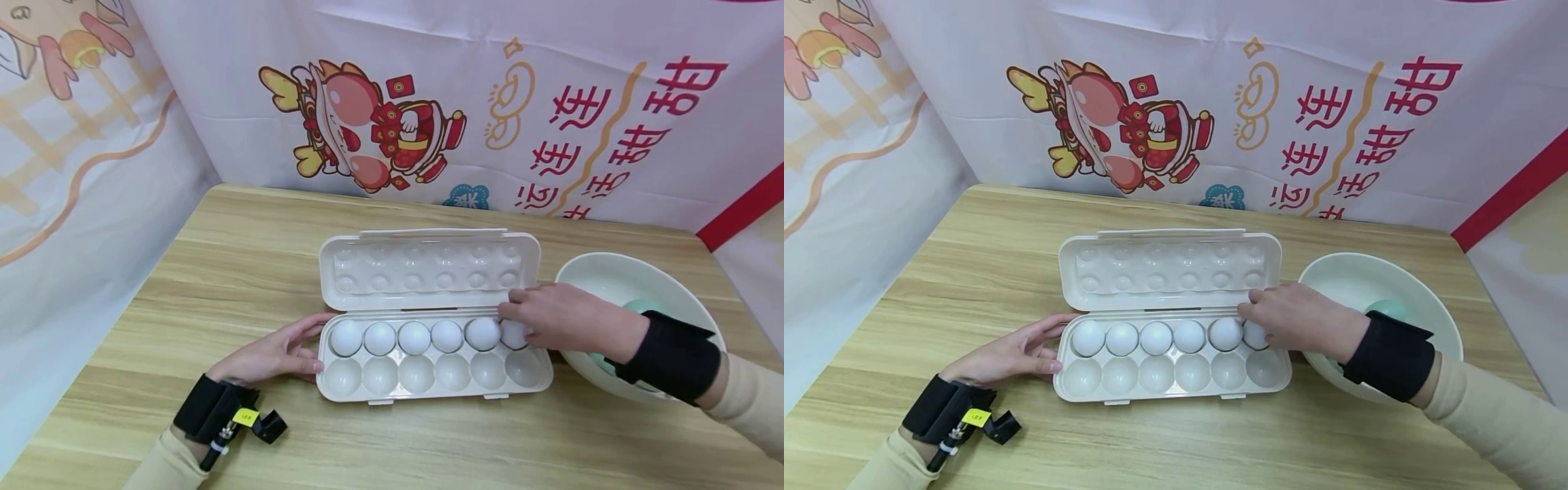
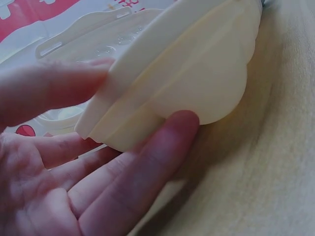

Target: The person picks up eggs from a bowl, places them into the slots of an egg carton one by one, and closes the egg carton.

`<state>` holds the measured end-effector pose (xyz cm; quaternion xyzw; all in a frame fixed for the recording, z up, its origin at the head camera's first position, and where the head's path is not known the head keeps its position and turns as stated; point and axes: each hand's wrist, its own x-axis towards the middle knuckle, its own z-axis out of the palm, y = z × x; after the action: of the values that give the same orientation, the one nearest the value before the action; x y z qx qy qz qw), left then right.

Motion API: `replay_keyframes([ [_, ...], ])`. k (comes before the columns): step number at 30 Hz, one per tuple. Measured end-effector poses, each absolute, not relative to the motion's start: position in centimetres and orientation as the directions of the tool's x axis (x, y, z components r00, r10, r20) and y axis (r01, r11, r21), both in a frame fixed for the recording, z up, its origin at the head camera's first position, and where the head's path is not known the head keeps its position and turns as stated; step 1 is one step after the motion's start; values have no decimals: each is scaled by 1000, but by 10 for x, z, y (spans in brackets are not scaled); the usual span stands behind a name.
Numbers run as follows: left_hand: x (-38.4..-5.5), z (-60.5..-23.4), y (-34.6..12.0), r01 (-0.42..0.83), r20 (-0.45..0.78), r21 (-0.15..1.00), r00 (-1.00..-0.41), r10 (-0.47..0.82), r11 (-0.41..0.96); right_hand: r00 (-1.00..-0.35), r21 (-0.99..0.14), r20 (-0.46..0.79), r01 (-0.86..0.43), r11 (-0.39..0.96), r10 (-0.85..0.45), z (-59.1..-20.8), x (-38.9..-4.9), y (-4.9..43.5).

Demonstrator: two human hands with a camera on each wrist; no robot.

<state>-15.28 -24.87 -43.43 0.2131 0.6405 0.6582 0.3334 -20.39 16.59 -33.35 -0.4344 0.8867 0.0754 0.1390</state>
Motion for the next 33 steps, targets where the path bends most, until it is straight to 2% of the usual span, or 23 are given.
replay_keyframes([
  [8,-153,-437,-250,-154,-135,987,-688,713,39,-621,6,-280,-764,646,-732,-321,-206,177],
  [15,-152,-437,-250,-149,-137,988,-691,710,46,-659,50,-252,-741,670,-709,-312,-206,190],
  [22,-152,-436,-249,-148,-122,989,-681,722,27,-660,67,-183,-748,660,-729,-310,-205,203],
  [33,-153,-438,-249,-152,-123,988,-676,727,27,-722,29,-199,-680,733,-662,-316,-211,235],
])
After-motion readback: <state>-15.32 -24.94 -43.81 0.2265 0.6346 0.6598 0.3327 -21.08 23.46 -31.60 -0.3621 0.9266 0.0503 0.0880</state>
